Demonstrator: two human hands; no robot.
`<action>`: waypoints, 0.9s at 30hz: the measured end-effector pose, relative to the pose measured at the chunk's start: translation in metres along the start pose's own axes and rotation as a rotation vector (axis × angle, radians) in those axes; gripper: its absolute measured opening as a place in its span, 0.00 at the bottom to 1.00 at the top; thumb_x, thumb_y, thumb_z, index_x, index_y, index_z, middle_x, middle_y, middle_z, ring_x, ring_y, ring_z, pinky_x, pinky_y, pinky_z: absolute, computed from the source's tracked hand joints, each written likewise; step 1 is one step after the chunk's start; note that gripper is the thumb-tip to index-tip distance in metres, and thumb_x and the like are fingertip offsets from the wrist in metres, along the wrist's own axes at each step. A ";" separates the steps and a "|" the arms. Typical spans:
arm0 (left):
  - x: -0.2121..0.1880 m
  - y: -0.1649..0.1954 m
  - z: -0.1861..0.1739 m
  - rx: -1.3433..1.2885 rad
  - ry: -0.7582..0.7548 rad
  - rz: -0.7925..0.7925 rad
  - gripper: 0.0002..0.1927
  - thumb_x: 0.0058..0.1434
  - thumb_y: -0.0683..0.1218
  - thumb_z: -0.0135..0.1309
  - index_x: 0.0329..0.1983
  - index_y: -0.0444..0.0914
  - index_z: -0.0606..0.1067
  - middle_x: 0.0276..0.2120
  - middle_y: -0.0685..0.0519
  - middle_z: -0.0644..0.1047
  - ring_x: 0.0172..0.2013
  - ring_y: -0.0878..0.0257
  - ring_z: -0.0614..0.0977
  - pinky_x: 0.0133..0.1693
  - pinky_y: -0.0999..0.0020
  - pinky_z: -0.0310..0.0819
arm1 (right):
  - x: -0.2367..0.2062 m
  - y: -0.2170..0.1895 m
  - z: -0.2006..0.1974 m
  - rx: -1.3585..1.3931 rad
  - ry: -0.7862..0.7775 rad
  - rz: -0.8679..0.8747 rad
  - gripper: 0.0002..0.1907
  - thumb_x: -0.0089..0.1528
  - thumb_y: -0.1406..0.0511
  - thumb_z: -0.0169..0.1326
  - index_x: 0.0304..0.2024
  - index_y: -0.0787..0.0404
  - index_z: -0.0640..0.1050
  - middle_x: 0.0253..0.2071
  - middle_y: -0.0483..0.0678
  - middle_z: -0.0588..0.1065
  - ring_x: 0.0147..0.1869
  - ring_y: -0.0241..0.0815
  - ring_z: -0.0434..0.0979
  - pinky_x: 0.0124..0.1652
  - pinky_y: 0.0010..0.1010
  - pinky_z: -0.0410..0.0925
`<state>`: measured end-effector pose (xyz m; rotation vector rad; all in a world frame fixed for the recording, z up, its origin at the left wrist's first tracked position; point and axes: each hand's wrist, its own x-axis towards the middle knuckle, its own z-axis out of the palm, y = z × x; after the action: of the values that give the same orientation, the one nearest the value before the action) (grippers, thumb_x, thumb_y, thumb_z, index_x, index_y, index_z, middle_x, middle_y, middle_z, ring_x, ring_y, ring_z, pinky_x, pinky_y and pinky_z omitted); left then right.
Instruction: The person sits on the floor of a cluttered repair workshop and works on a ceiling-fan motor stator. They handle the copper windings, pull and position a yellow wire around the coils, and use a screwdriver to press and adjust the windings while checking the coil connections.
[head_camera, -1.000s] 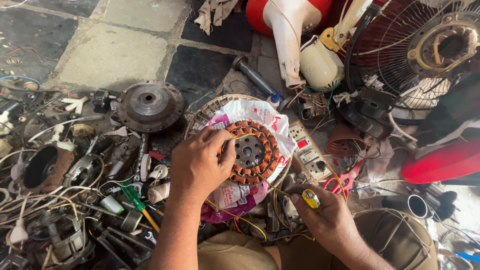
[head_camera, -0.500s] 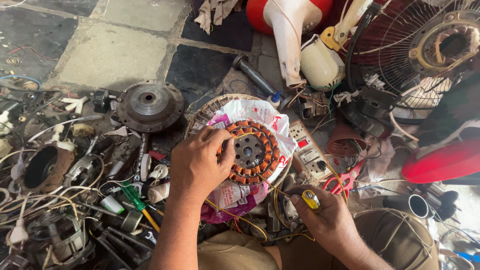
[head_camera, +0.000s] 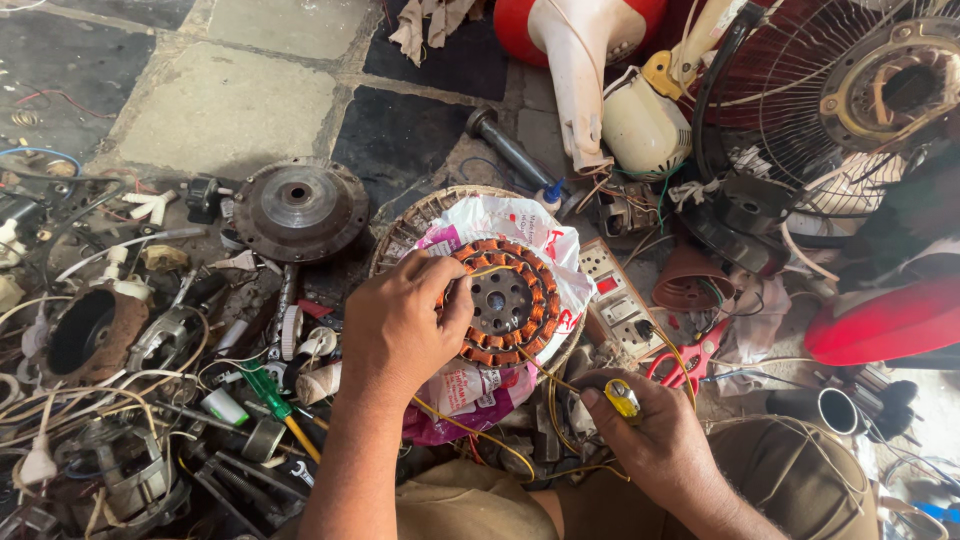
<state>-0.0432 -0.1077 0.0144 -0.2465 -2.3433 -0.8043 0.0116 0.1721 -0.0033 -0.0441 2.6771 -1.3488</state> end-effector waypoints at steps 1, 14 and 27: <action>0.000 0.000 0.000 -0.004 0.006 0.003 0.04 0.61 0.47 0.59 0.36 0.42 0.78 0.31 0.51 0.80 0.28 0.52 0.84 0.29 0.58 0.78 | 0.000 0.000 0.000 0.003 0.000 0.008 0.15 0.61 0.61 0.59 0.45 0.63 0.84 0.27 0.43 0.82 0.34 0.28 0.76 0.36 0.27 0.73; -0.002 -0.001 0.001 0.003 -0.004 -0.006 0.05 0.61 0.47 0.59 0.35 0.42 0.77 0.31 0.51 0.80 0.27 0.52 0.84 0.29 0.58 0.78 | -0.002 0.002 0.003 0.007 0.010 0.015 0.15 0.61 0.60 0.59 0.46 0.63 0.84 0.25 0.43 0.80 0.32 0.28 0.75 0.35 0.27 0.73; -0.003 -0.003 0.002 0.016 -0.002 0.009 0.05 0.61 0.47 0.59 0.35 0.42 0.77 0.30 0.51 0.80 0.27 0.51 0.83 0.29 0.57 0.77 | -0.002 0.002 0.005 0.011 0.000 0.052 0.15 0.62 0.61 0.59 0.46 0.63 0.84 0.23 0.42 0.78 0.30 0.27 0.72 0.32 0.27 0.71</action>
<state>-0.0426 -0.1085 0.0097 -0.2515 -2.3482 -0.7807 0.0148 0.1694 -0.0077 0.0266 2.6515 -1.3481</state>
